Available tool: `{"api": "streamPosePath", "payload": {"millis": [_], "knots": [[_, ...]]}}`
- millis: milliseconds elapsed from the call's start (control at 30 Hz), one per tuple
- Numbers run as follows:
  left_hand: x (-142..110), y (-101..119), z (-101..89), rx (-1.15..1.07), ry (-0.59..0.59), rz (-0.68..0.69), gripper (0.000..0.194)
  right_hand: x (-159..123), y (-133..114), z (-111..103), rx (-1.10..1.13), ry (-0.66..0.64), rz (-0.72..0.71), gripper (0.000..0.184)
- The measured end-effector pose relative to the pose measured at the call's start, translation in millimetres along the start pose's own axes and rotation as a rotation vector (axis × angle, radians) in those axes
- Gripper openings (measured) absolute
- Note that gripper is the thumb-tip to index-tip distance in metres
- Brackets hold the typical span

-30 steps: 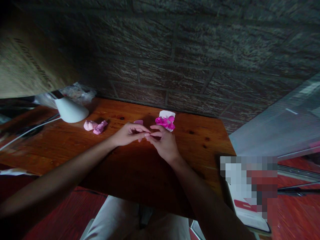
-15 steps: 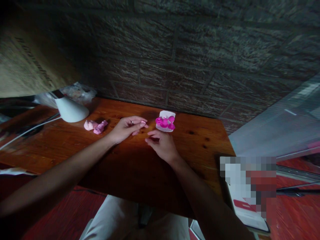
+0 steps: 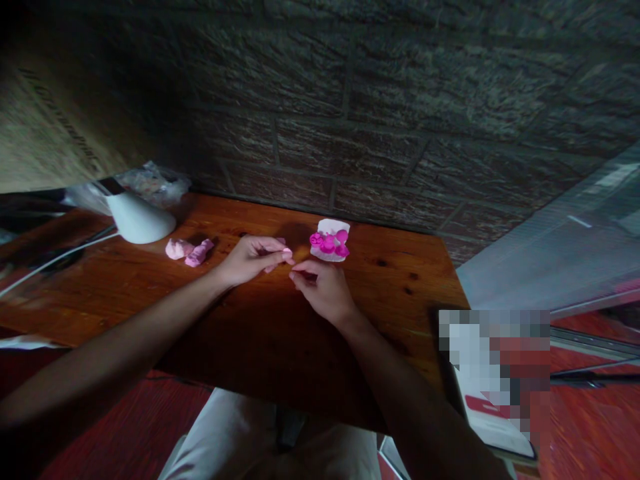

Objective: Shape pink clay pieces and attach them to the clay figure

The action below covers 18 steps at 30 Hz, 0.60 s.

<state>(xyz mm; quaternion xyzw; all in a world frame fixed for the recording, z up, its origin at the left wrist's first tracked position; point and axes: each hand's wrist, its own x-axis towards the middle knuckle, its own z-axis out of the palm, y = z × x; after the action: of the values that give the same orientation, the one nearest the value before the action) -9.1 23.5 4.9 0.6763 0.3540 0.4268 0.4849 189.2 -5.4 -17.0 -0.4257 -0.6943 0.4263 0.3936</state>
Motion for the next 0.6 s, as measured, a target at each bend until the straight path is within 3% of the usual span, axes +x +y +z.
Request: {"api": "streamPosePath", "payload": {"millis": [267,433,600], "knots": [[-0.3,-2.4,1.7,-0.021,-0.052,-0.014,0.031,2.4,-4.9,-2.1,0.141,0.167,-0.003,0.023],[-0.1,-1.8,2.4,-0.007,-0.149,-0.015,0.038,1.9,-9.7,-1.9,0.214,0.150,0.018,0.031],[1.1,-0.1,2.0,0.004,-0.206,-0.002,0.039,1.7,-11.6,-3.3,0.216,0.131,0.025,0.027]]}}
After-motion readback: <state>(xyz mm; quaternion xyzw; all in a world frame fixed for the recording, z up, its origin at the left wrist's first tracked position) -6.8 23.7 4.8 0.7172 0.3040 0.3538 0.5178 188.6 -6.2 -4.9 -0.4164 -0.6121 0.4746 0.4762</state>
